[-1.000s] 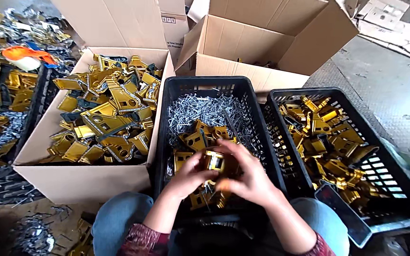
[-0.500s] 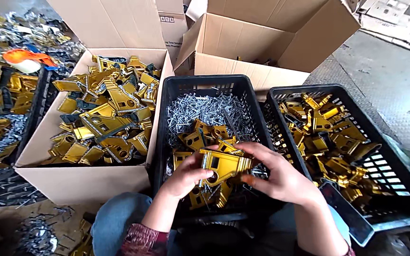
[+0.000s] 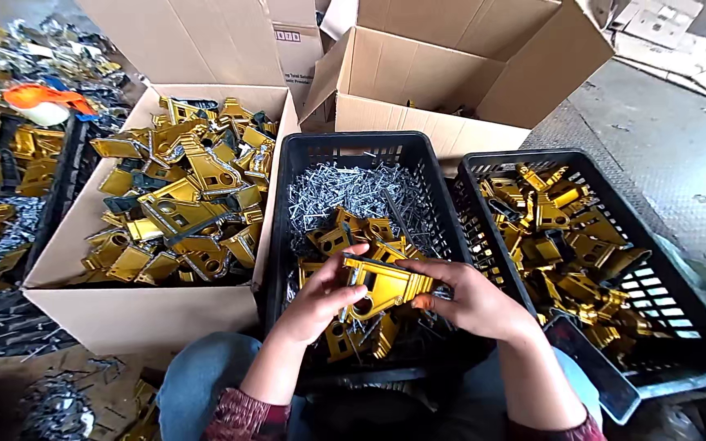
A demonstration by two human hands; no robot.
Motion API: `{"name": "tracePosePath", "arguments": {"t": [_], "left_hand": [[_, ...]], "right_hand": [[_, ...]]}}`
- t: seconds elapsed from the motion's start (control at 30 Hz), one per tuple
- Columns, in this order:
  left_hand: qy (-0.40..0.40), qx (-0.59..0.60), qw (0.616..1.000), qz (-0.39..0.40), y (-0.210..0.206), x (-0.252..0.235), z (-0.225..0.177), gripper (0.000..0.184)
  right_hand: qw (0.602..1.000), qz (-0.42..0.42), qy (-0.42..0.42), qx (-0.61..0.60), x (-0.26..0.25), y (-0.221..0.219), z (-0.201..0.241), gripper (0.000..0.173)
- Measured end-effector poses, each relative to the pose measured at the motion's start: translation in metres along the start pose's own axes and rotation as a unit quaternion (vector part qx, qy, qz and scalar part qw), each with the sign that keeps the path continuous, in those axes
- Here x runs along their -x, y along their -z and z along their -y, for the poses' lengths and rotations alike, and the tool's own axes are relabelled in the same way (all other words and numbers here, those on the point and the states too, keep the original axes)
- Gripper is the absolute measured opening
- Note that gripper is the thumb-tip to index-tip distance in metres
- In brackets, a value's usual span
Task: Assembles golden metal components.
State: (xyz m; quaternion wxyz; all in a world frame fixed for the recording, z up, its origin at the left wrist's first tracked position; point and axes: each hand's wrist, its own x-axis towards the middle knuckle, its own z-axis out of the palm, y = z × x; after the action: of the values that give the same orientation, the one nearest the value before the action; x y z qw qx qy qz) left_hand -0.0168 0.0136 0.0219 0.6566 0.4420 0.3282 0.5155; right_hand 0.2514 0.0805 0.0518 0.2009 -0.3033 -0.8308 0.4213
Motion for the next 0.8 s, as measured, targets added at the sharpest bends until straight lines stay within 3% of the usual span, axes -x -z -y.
{"name": "tracePosePath", "arguments": {"t": [0.1,0.4,0.47,0.5,0.57,0.63,0.73,0.8], "left_hand": [[0.002,-0.011,1.000,-0.018,-0.001,-0.002,0.002,0.056],[0.008,-0.010,0.994,-0.105,-0.010,-0.002,0.007,0.039],[0.009,0.033,0.997,-0.076,-0.005,-0.002,0.010,0.052],[0.009,0.070,0.996,-0.054,-0.003,-0.001,0.010,0.074],[-0.023,0.129,0.991,-0.024,-0.003,-0.001,0.010,0.107],[-0.064,0.048,0.997,-0.009,-0.002,-0.004,0.015,0.125],[-0.074,-0.044,0.996,-0.021,-0.004,-0.008,0.022,0.120],[-0.075,-0.054,0.995,-0.047,-0.010,-0.009,0.023,0.107]], "right_hand": [[0.999,-0.026,0.007,0.028,-0.003,-0.005,-0.003,0.058],[1.000,-0.004,-0.021,0.006,-0.012,-0.021,0.000,0.042],[0.997,-0.028,-0.045,-0.056,-0.014,-0.026,0.003,0.038],[0.991,-0.044,-0.065,-0.112,-0.016,-0.029,0.006,0.035],[0.948,-0.086,-0.126,-0.280,-0.020,-0.039,0.011,0.034],[0.866,-0.108,-0.195,-0.447,-0.025,-0.050,0.018,0.037],[0.743,-0.072,-0.284,-0.602,-0.031,-0.067,0.024,0.051],[0.705,-0.033,-0.299,-0.643,-0.032,-0.080,0.026,0.058]]}}
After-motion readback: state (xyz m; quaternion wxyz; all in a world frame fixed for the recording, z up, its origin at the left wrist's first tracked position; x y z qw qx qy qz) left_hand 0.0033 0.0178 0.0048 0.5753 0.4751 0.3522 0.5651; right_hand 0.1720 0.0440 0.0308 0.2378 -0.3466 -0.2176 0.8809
